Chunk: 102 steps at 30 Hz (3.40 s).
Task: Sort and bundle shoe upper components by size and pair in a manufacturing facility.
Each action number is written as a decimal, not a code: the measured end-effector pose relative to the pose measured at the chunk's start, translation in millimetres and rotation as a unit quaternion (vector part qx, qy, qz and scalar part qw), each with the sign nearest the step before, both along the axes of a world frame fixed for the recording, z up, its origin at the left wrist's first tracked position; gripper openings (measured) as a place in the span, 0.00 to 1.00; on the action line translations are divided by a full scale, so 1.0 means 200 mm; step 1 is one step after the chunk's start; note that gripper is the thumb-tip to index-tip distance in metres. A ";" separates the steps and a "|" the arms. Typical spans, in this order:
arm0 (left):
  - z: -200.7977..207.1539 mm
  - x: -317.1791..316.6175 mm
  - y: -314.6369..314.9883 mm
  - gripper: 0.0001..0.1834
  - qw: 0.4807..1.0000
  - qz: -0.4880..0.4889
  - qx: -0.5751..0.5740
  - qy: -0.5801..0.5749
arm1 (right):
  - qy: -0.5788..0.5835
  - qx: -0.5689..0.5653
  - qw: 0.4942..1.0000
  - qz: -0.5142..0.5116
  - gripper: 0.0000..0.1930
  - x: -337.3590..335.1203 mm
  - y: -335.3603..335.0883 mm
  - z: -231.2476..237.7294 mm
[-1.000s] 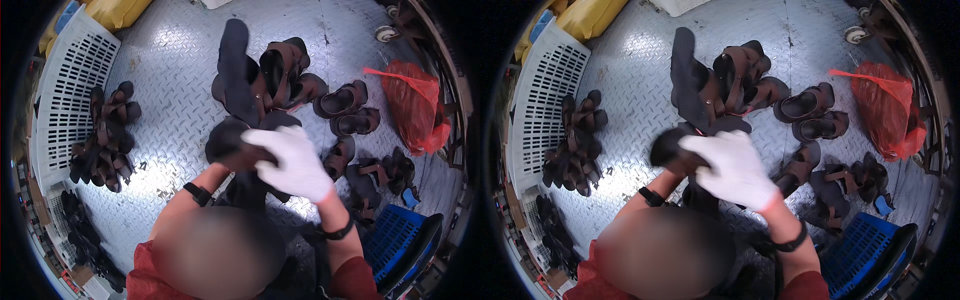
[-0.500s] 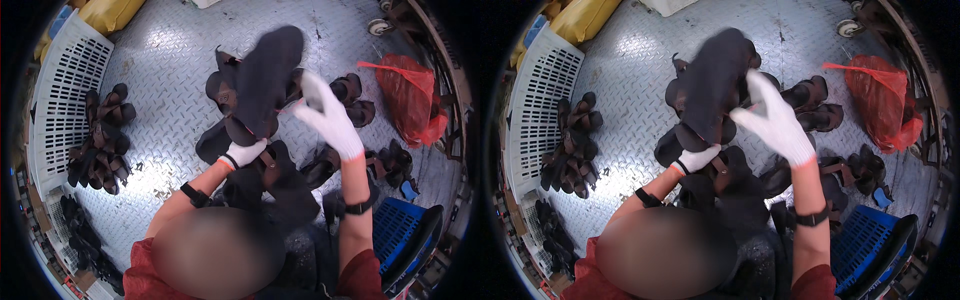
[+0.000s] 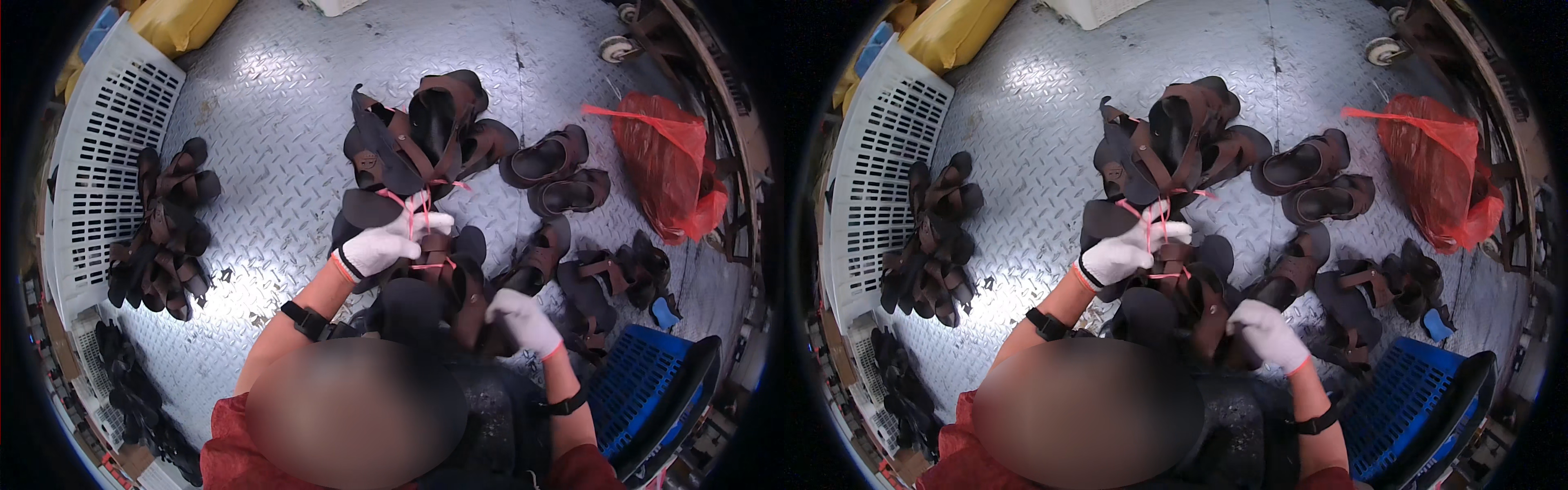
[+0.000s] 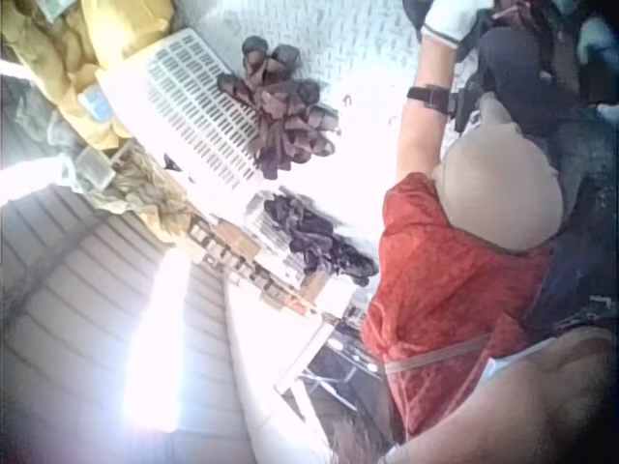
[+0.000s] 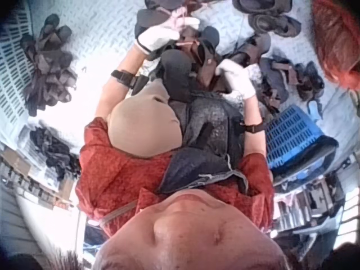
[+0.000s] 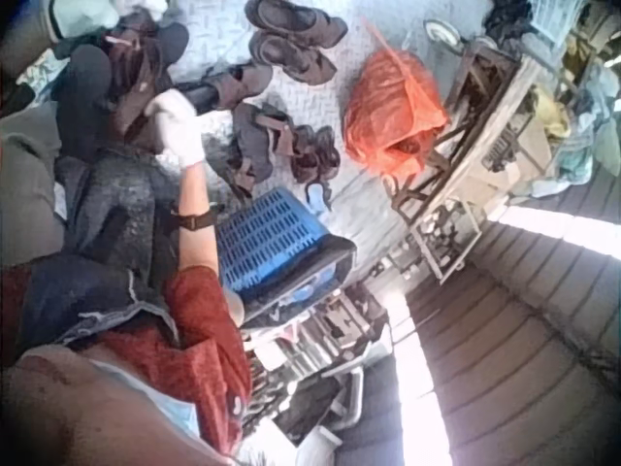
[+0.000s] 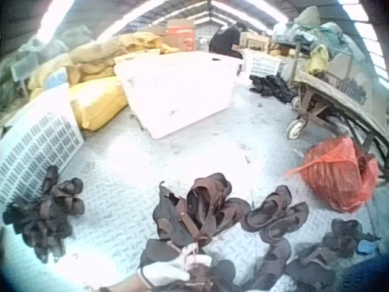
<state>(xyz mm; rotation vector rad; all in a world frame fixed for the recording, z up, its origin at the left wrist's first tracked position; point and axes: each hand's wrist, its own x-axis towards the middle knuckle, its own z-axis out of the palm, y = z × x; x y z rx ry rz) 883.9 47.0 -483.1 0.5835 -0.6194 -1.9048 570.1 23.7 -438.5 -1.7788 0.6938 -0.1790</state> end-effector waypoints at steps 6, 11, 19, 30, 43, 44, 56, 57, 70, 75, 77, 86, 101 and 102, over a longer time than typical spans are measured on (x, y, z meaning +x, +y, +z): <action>0.03 -0.16 -0.03 0.43 0.889 -0.009 -0.039 -0.455 | 0.107 -0.146 0.964 0.197 0.13 0.24 0.17 0.04; 0.04 -0.13 0.04 0.45 0.790 0.002 -0.068 -0.609 | -0.065 0.013 0.989 0.134 0.17 0.41 -0.42 0.33; 0.06 -0.22 0.02 0.44 0.786 -0.030 -0.058 -0.615 | 0.199 -0.114 0.938 -0.261 0.30 0.86 -0.94 0.01; -0.11 -0.10 0.04 0.14 0.969 0.073 -0.001 -0.238 | -0.308 0.291 0.825 -0.375 0.31 0.29 -0.15 0.06; 0.09 -0.12 0.03 0.16 0.955 0.098 0.053 -0.274 | 0.013 0.073 0.995 0.060 0.18 0.39 -0.55 0.39; 0.09 -0.12 0.02 0.27 0.945 0.029 0.031 -0.325 | -0.012 -0.014 0.999 -0.048 0.21 0.45 -0.61 0.36; -0.03 -0.17 -0.04 0.61 0.974 0.032 -0.102 -0.198 | -0.207 0.094 0.923 -0.309 0.28 0.37 -0.48 0.31; -0.03 -0.17 -0.04 0.61 0.975 0.028 -0.103 -0.193 | -0.161 -0.023 0.950 -0.266 0.23 0.31 -0.37 0.36; 0.18 -0.24 -0.02 0.50 0.916 -0.044 -0.048 -0.396 | -0.029 -0.091 0.972 0.217 0.23 0.29 0.33 0.09; 0.12 -0.22 0.10 0.44 0.772 0.035 -0.190 -0.605 | -0.104 0.070 0.958 0.258 0.25 0.35 -0.16 0.39; 0.13 -0.23 0.12 0.42 0.717 0.056 -0.218 -0.659 | -0.021 0.151 0.987 -0.053 0.27 0.35 -0.37 0.44; 0.21 -0.29 0.12 0.33 0.664 -0.039 -0.269 -0.696 | 0.163 -0.327 0.926 -0.091 0.18 0.40 -0.71 0.01; 0.19 -0.23 0.18 0.41 0.706 0.086 -0.268 -0.650 | 0.249 -0.244 0.935 0.062 0.02 0.10 0.37 0.29; 0.19 -0.22 0.18 0.41 0.707 0.089 -0.258 -0.653 | 0.258 -0.248 0.931 0.068 0.02 0.10 0.35 0.29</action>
